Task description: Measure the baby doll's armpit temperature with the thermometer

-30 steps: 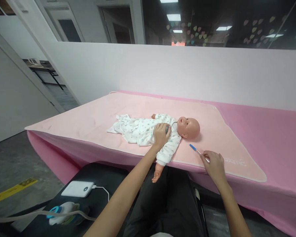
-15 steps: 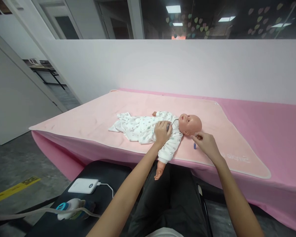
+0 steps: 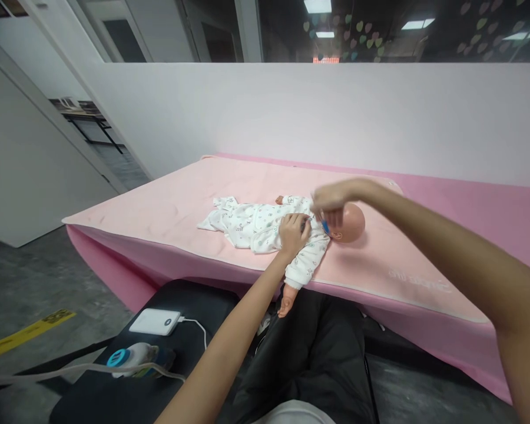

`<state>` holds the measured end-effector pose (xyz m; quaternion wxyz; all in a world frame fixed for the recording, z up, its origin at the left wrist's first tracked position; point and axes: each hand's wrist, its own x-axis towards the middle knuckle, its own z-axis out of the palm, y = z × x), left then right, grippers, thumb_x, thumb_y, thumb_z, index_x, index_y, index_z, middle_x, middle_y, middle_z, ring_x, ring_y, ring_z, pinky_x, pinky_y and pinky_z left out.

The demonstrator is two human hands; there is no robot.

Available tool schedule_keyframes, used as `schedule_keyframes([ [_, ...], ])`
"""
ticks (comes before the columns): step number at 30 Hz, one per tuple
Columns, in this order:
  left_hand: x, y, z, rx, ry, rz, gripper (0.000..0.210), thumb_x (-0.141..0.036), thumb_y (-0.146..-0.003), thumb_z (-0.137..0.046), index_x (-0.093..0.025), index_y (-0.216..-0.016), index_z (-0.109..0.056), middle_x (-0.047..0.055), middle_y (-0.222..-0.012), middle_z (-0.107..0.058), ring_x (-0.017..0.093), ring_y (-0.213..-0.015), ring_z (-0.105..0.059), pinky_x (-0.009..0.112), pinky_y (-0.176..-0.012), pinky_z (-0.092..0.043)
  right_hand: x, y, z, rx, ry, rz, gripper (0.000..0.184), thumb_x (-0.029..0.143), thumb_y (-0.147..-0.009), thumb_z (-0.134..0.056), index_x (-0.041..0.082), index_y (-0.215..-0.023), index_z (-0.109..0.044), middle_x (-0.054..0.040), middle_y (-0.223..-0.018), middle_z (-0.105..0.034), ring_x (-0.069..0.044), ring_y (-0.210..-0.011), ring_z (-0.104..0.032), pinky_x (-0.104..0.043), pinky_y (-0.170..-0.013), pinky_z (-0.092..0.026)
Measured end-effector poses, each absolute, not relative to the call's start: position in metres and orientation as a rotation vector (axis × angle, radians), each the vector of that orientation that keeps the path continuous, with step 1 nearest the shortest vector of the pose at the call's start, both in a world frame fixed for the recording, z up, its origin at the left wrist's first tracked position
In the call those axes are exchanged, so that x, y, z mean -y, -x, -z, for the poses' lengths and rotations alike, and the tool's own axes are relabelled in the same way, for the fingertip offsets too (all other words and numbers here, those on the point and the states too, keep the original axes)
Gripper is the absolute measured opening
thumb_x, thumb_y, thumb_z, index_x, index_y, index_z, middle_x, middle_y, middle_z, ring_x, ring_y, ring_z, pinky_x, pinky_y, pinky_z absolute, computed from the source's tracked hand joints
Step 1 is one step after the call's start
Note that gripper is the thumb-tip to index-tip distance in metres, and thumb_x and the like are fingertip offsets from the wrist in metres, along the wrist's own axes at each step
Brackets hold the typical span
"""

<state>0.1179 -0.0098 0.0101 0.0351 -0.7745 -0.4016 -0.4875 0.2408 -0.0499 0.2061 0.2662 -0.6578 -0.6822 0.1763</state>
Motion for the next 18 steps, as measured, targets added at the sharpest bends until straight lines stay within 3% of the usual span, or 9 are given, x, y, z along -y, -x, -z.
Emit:
schedule_keyframes([
  [1,0.009,-0.118,-0.010,1.235,2.376,1.499,0.011,-0.023,-0.083,-0.050,-0.020,-0.087,-0.061,0.003,-0.087,-0.065,0.019,-0.086,-0.052,0.033,-0.079,-0.036,0.056,-0.235,-0.232,2.016,1.710,-0.674,0.043,0.037,-0.081,-0.047,0.003,-0.059,-0.062,-0.0032,-0.059,-0.065,-0.004,-0.049,-0.060,-0.017,-0.054,-0.047],
  [3,0.009,-0.118,-0.009,1.226,2.367,1.504,0.011,-0.023,-0.083,-0.050,-0.021,-0.087,-0.061,0.002,-0.087,-0.066,0.018,-0.086,-0.052,0.033,-0.079,-0.036,0.072,-0.225,-0.278,2.109,1.440,-0.762,0.022,0.028,-0.078,-0.057,0.009,-0.074,-0.066,-0.0069,-0.068,-0.070,-0.014,-0.061,-0.067,-0.026,-0.061,-0.056],
  [5,0.008,-0.118,-0.009,1.214,2.360,1.518,0.011,-0.022,-0.083,-0.051,-0.021,-0.087,-0.061,0.001,-0.086,-0.066,0.018,-0.086,-0.052,0.033,-0.079,-0.036,0.086,-0.221,-0.310,1.981,1.073,-0.556,0.012,0.020,-0.077,-0.057,0.011,-0.072,-0.064,-0.0036,-0.063,-0.068,-0.019,-0.063,-0.068,-0.031,-0.059,-0.058],
  [8,0.007,-0.118,-0.008,1.206,2.361,1.529,0.011,-0.022,-0.082,-0.051,-0.021,-0.087,-0.061,0.002,-0.087,-0.066,0.018,-0.086,-0.053,0.033,-0.078,-0.036,0.097,-0.221,-0.328,1.865,0.876,-0.353,0.009,0.022,-0.075,-0.062,0.017,-0.068,-0.060,0.0013,-0.057,-0.063,-0.019,-0.062,-0.067,-0.031,-0.054,-0.058],
  [13,0.007,-0.119,-0.007,1.197,2.362,1.532,0.012,-0.022,-0.083,-0.051,-0.021,-0.088,-0.061,0.002,-0.088,-0.066,0.019,-0.086,-0.053,0.034,-0.078,-0.036,0.101,-0.219,-0.323,1.892,0.947,-0.393,0.012,0.027,-0.076,-0.061,0.019,-0.067,-0.060,0.0025,-0.060,-0.063,-0.014,-0.059,-0.064,-0.026,-0.056,-0.057],
  [16,0.007,-0.120,-0.008,1.213,2.354,1.537,0.011,-0.022,-0.082,-0.051,-0.021,-0.088,-0.061,0.002,-0.087,-0.066,0.019,-0.086,-0.053,0.034,-0.078,-0.036,0.099,-0.207,-0.293,1.724,0.872,-0.491,0.018,0.025,-0.075,-0.061,0.021,-0.059,-0.053,0.0067,-0.052,-0.057,-0.006,-0.047,-0.055,-0.017,-0.043,-0.046],
  [18,0.008,-0.120,-0.009,1.216,2.349,1.527,0.011,-0.022,-0.082,-0.052,-0.021,-0.087,-0.061,0.002,-0.086,-0.066,0.019,-0.085,-0.052,0.034,-0.078,-0.036,0.097,-0.200,-0.266,1.793,1.120,-0.646,0.027,0.026,-0.074,-0.060,0.020,-0.051,-0.048,0.0065,-0.039,-0.048,-0.007,-0.036,-0.047,-0.020,-0.035,-0.039],
])
